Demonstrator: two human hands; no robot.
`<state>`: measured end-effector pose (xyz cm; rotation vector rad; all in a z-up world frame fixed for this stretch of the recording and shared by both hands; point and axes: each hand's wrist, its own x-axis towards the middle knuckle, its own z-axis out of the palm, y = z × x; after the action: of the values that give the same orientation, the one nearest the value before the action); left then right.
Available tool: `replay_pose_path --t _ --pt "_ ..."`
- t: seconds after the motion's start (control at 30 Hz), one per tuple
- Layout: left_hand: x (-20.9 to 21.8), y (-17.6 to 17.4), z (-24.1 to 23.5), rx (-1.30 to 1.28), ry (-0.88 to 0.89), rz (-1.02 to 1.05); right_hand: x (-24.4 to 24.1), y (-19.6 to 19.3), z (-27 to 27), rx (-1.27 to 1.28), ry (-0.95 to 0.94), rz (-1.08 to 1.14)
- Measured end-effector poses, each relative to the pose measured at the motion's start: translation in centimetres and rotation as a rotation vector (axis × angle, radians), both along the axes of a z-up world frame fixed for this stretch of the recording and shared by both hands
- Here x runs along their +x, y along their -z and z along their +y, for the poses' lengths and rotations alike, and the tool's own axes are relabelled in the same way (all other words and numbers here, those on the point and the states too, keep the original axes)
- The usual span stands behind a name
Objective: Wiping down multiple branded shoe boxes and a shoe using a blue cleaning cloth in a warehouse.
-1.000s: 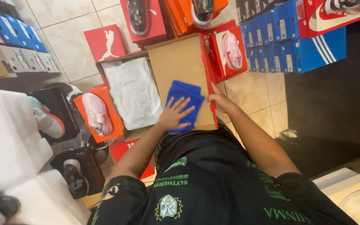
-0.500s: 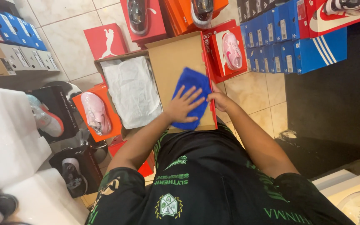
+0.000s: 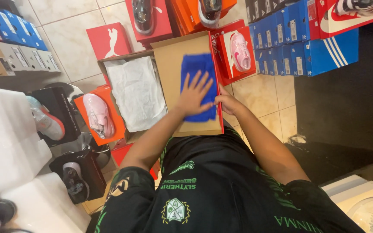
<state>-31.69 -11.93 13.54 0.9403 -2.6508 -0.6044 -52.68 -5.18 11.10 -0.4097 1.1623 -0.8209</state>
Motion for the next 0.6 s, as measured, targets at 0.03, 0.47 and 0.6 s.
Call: replay_pose_path --t 0.03,0.47,0.6 --pt "0.3 0.2 0.9 -0.001 0.004 0.001 0.1 -0.3 0.2 -0.001 0.004 0.001" --pt "-2.0 -1.0 -6.1 0.015 -0.205 0.015 0.1 0.2 0.8 0.044 0.008 0.003" --pt "0.7 -0.7 2.8 -0.005 -0.021 0.085 -0.2 -0.2 0.6 0.001 -0.002 -0.023"
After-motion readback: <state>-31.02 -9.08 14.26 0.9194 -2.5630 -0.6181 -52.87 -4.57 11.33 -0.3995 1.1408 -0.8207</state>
